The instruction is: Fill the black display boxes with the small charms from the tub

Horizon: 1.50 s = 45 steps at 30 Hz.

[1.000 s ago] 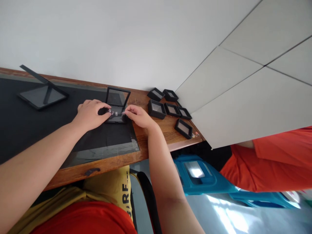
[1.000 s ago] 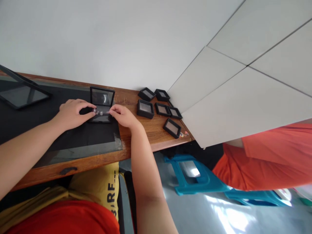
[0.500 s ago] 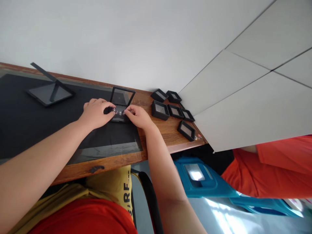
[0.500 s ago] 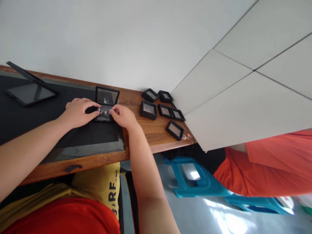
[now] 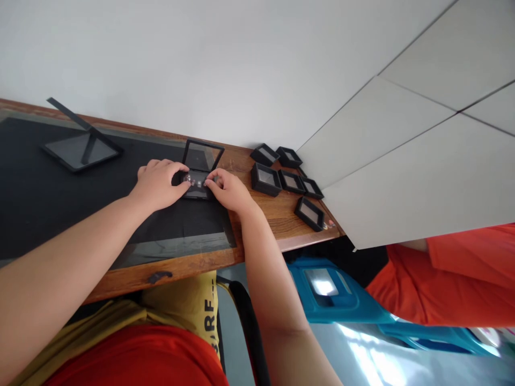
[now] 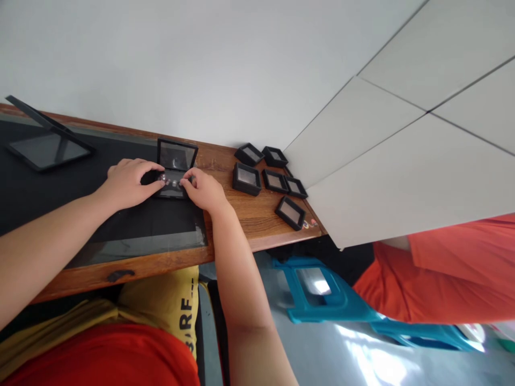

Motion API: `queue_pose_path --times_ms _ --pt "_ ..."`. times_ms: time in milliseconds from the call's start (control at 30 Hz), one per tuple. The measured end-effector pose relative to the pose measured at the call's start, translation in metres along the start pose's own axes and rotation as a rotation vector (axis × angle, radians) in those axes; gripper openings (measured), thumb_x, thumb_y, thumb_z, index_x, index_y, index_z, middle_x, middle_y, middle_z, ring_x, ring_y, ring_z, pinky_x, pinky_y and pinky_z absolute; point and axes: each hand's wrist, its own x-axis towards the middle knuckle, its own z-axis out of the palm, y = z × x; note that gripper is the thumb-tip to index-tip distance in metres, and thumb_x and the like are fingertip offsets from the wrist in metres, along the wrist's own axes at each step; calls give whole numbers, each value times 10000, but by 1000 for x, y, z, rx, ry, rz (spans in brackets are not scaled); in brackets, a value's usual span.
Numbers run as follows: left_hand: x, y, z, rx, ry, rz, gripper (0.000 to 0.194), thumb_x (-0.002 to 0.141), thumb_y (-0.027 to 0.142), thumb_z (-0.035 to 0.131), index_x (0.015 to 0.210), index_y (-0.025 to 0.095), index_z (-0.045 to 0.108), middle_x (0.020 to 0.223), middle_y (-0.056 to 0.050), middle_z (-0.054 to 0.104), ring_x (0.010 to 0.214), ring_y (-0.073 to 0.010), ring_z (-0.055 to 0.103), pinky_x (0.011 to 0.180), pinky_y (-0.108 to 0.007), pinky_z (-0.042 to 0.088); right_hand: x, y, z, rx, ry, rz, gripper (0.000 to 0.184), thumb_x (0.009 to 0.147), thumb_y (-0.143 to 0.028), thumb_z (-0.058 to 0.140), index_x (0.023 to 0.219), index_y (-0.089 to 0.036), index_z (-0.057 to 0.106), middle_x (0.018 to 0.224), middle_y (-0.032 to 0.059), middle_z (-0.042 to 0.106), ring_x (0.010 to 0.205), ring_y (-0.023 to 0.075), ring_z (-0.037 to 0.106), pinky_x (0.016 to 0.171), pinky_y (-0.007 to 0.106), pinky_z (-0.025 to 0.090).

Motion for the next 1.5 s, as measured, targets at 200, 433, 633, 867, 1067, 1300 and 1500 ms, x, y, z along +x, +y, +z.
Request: queue_pose_path --times_ms 200,433,633,867,1067,1300,1500 --pt "0 0 0 -2 -5 6 514 974 498 522 1401 285 715 1512 -107 655 1449 -418 504 1153 -576 438 0 2 0 1 2 -9 128 1001 -320 611 1034 -211 669 704 -37 571 704 162 536 661 296 331" --pt "0 0 0 -6 17 0 541 965 494 535 1435 269 681 1511 -107 663 1438 -412 515 1155 -568 441 -2 7 2 92 46 18 304 1019 -400 577 1248 -203 610 752 -33 621 745 171 592 683 301 367" --pt "0 1 0 -13 12 -4 545 968 473 541 1430 219 677 1521 -136 649 1451 -431 504 1161 -579 432 -5 -4 2 -1 95 109 342 913 -524 729 1032 -219 631 797 -10 653 773 178 605 677 311 357" --pt "1 2 -2 -8 -6 -18 549 965 473 553 1433 211 668 1530 -131 645 1466 -425 497 1175 -574 427 -5 -15 2 -53 178 211 369 866 -571 777 921 -230 648 826 26 679 820 205 624 706 322 377" --pt "1 1 0 -13 17 -22 563 948 484 573 1417 186 668 1509 -148 657 1434 -433 524 1167 -586 442 -5 -18 5 -102 133 194 361 876 -568 780 971 -234 681 867 36 695 854 219 628 732 332 391" --pt "1 1 -1 -9 20 -31 550 949 470 586 1402 167 664 1487 -163 667 1423 -426 542 1162 -580 452 -6 -16 3 -55 79 126 284 876 -466 780 970 -217 680 812 -1 675 782 169 603 669 299 352" --pt "0 2 -2 -9 11 -28 534 959 468 586 1395 171 665 1493 -156 665 1424 -416 543 1161 -581 454 1 2 2 78 31 68 286 832 -414 796 970 -197 670 723 -43 616 678 131 556 631 276 350"
